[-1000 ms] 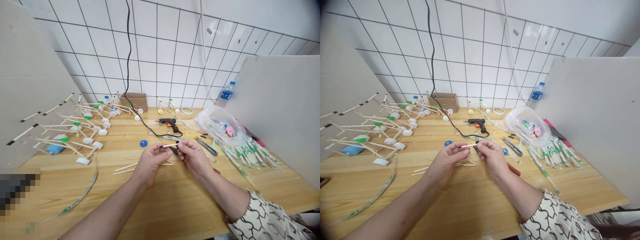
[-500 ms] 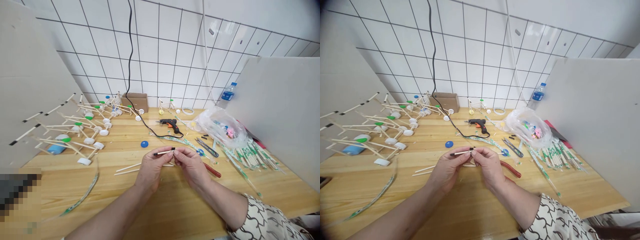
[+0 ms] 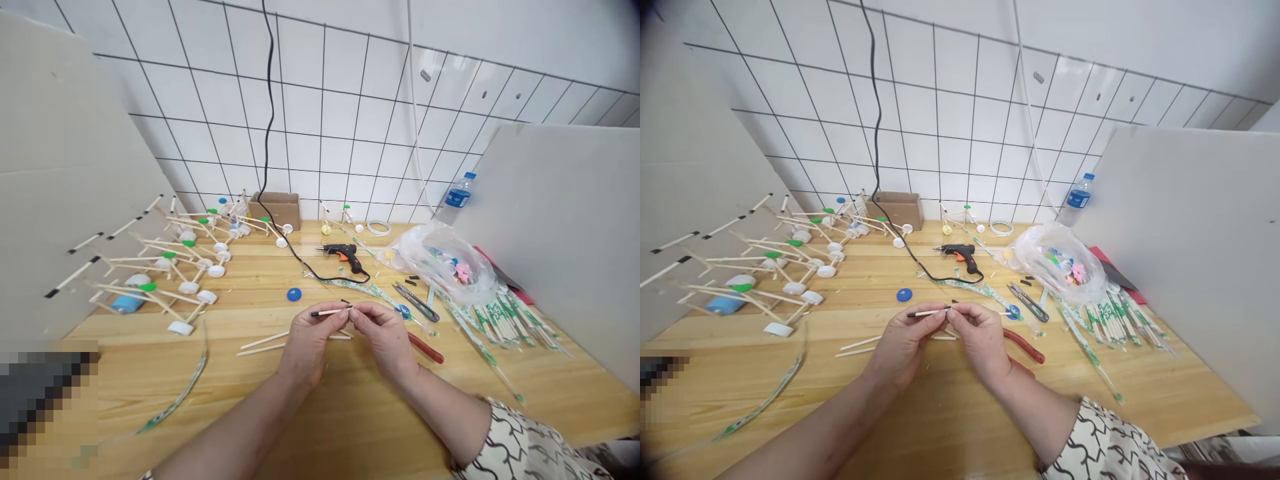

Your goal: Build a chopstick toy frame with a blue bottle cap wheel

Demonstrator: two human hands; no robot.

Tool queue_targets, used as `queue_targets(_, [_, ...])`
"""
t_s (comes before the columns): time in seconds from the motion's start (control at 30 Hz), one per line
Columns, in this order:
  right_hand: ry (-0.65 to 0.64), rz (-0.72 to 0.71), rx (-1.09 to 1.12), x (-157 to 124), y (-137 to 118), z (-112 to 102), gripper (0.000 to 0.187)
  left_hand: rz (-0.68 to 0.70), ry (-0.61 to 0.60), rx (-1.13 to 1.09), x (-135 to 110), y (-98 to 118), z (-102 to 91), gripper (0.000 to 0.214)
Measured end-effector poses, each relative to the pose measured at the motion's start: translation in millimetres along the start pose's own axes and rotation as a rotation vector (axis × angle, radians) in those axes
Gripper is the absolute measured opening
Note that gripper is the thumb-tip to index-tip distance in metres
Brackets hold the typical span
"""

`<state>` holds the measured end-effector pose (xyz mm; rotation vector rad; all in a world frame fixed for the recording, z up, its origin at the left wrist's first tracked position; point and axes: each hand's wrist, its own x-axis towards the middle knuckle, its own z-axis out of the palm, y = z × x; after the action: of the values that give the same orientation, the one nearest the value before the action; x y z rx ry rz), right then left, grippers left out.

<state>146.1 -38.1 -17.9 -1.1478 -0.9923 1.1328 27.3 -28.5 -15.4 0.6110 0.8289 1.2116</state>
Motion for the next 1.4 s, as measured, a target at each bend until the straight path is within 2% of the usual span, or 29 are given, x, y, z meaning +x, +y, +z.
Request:
queue_targets(0.27, [-0.008, 0.001, 0.007, 3.1, -3.3, -5.0, 0.025, -0.056, 0.003, -0.007, 4.8, 3.4, -5.1, 0.026])
queue_targets(0.37, [-0.028, 0.024, 0.014, 4.7, -3.2, -8.2, 0.023, -0.072, 0.01, 0.016, 5.8, 4.4, -5.1, 0.027])
queue_targets(0.63, [-0.09, 0.077, 0.007, 5.0, -6.4, -4.8, 0.021, -0.065, -0.062, 0.073, 5.9, 5.5, -4.7, 0.021])
queue_targets(0.87, [-0.042, 0.076, -0.03, 4.9, -5.8, -4.1, 0.024, -0.103, -0.066, 0.074, 6.7, 4.2, -6.3, 0.025])
queue_targets(1.1, [-0.024, 0.038, -0.072, 3.6, -6.3, -4.8, 0.027, -0.171, -0.12, 0.079, 8.0, 5.3, -7.7, 0.028])
queue_targets(1.4, [-0.033, 0.004, -0.099, 3.5, -2.7, 0.2, 0.03, -0.153, -0.089, 0.099, 8.4, 7.3, -7.4, 0.027])
